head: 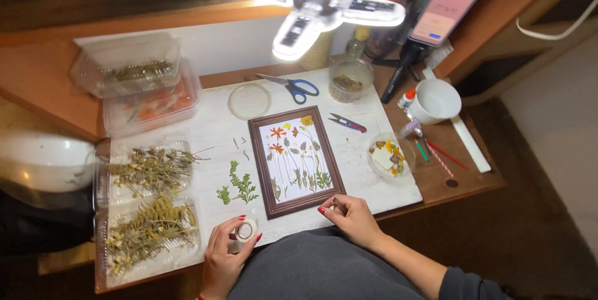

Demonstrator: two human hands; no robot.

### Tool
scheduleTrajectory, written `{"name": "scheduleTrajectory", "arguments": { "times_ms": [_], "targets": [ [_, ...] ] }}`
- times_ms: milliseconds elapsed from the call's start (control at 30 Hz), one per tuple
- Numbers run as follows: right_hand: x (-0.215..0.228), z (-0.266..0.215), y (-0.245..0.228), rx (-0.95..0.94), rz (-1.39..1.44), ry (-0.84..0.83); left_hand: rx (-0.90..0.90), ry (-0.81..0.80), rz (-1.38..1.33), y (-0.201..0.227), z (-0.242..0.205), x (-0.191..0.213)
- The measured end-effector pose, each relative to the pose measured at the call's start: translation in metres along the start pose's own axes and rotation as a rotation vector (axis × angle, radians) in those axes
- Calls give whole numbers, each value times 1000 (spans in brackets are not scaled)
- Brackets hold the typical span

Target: Arranging and gluing dried flowers and leaves inside a picture frame to create a botanical composition.

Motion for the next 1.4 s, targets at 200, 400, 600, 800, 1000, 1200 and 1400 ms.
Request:
{"name": "scheduleTrajectory", "arguments": {
  "times_ms": [200,400,600,800,1000,1200,1400],
  "targets": [
    [-11,-15,-2,-5,20,3,312,-39,-808,4,-13,-9],
    [-34,-30,-31,39,200,-122,507,-290,-1171,28,-37,-32],
    [-59,-35,-80,320,201,-215,222,-354,-1041,80,-29,-22],
    [-70,-32,-100,453,86,-191,168,-258,-995,80,-27,-21],
    [-69,-19,-91,525,78,-130,112,-192,-941,85,-21,-14],
    [-58,-12,-99,503,62,-152,139,-226,-768,98,-8,-6],
    [-53,1,-92,231,185,-257,78,-289,-489,112,4,8]
  ]
}}
Point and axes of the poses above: each hand's wrist, its own z-axis towards the middle knuckle, its own x-axis out of the back of the hand, y = z × x, the point moved 5 cm from there along z, towards the middle knuckle, and after that the axes turned 15 degrees about -y, right-handed, at the moved point
